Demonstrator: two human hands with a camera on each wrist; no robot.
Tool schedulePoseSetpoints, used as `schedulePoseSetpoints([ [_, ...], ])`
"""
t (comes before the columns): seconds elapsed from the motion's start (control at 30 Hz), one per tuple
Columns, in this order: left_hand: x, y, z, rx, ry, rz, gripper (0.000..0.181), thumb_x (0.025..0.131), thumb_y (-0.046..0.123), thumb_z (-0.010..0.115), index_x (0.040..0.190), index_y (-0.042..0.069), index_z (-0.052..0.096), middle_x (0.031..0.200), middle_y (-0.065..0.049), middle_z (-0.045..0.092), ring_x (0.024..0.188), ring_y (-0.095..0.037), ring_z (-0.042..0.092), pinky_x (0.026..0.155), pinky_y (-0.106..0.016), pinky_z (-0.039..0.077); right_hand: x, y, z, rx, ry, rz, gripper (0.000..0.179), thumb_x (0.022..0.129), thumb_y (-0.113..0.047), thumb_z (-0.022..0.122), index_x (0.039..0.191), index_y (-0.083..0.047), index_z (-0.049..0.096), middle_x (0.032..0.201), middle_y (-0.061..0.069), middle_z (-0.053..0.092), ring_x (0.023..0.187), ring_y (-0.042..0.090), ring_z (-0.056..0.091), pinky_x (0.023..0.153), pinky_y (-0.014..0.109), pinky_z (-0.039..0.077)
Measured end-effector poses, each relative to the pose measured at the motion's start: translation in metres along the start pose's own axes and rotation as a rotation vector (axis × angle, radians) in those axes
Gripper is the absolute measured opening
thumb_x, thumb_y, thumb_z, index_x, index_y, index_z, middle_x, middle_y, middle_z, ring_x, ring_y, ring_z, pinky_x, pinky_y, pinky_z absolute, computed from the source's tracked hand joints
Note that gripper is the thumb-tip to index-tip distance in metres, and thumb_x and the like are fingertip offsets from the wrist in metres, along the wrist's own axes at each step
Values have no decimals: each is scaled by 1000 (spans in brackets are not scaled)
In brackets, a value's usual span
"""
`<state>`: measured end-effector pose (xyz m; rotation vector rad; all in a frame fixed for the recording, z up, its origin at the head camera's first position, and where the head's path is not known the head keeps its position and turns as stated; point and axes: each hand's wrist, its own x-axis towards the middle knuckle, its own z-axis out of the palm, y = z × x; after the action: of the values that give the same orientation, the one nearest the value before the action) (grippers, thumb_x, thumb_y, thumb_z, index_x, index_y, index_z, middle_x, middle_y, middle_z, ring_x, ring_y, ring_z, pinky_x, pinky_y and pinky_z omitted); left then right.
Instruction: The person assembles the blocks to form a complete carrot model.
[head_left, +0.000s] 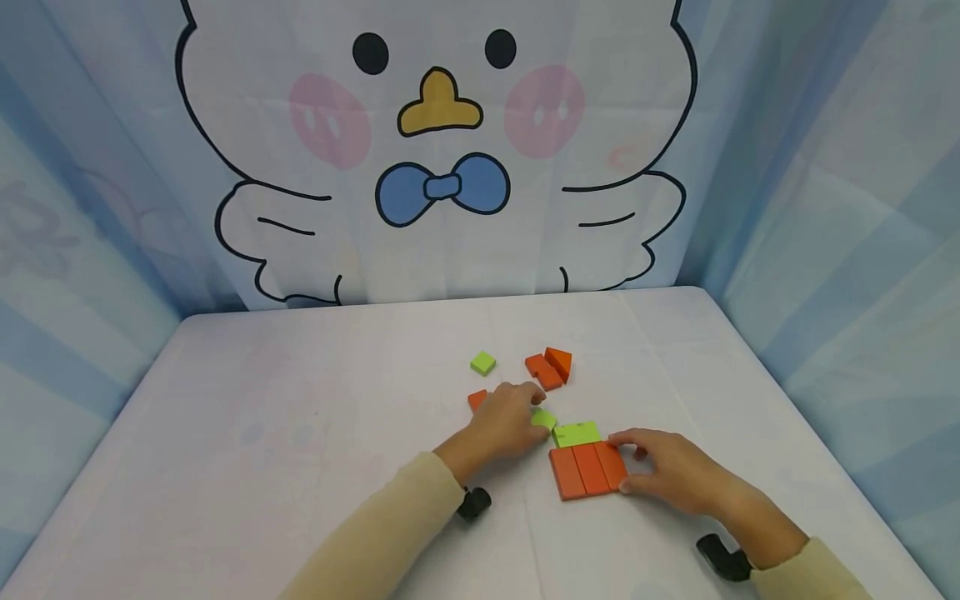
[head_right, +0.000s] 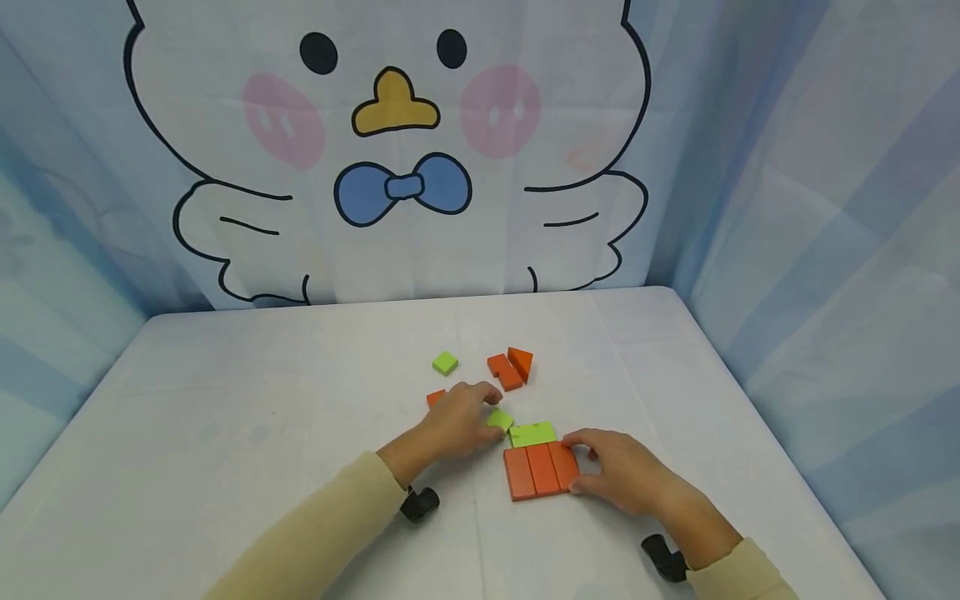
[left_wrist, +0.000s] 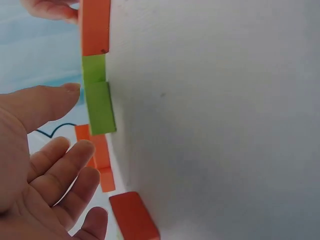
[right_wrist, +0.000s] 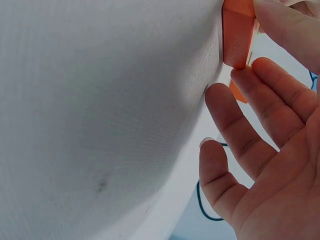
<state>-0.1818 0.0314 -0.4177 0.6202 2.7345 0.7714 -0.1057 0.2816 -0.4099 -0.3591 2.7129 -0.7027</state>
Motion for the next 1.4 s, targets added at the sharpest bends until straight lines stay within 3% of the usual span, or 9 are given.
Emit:
schedulePoseSetpoints([
  [0.17, 1, -8, -16, -27, 21, -47, 47, 89, 29, 78, 131, 13, 63, 120, 1, 65, 103, -18, 55, 87, -34, 49, 0, 1, 0, 3, 0, -2, 58, 83, -32, 83, 133, -11, 61, 116, -2, 62, 96, 18, 53, 82, 41, 49],
  [0.43, 12, -39, -41, -54, 88, -113, 51, 91, 27, 76, 137, 14, 58, 129, -5, 60, 110, -23, 54, 96, -39, 48, 0, 1, -1, -2, 2, -15, 59, 83, -32, 83, 133, -11, 61, 117, -2, 62, 96, 18, 53, 82, 40, 49],
  [0.67, 23, -60, -47, -18, 160, -184, 51, 90, 23, 77, 137, 13, 59, 127, -11, 59, 112, -27, 55, 95, -40, 48, -2, -1, -2, 10, -1, -8, 59, 83, -31, 83, 134, -10, 61, 118, -1, 62, 96, 18, 53, 82, 41, 49],
  [0.83, 30, -68, -48, -37, 159, -214, 51, 92, 21, 75, 139, 14, 57, 129, -12, 58, 116, -30, 54, 99, -44, 45, -2, -2, -3, 10, -7, 8, 59, 83, -31, 83, 134, -11, 61, 116, -2, 62, 96, 19, 53, 83, 42, 49],
  [1.1, 36, -75, -45, -53, 84, -204, 46, 93, 4, 62, 138, 15, 58, 132, -14, 57, 113, -29, 53, 97, -44, 44, -1, -1, -1, 12, -8, 2, 59, 83, -32, 83, 134, -12, 61, 116, -3, 62, 95, 18, 53, 83, 41, 49],
  [1.4, 30, -76, -47, 14, 121, -127, 37, 92, 14, 67, 129, 10, 62, 122, -4, 63, 119, -30, 49, 100, -45, 40, -1, 0, -1, -1, -1, -8, 59, 83, -32, 83, 134, -12, 61, 117, -2, 62, 96, 18, 53, 83, 41, 49],
])
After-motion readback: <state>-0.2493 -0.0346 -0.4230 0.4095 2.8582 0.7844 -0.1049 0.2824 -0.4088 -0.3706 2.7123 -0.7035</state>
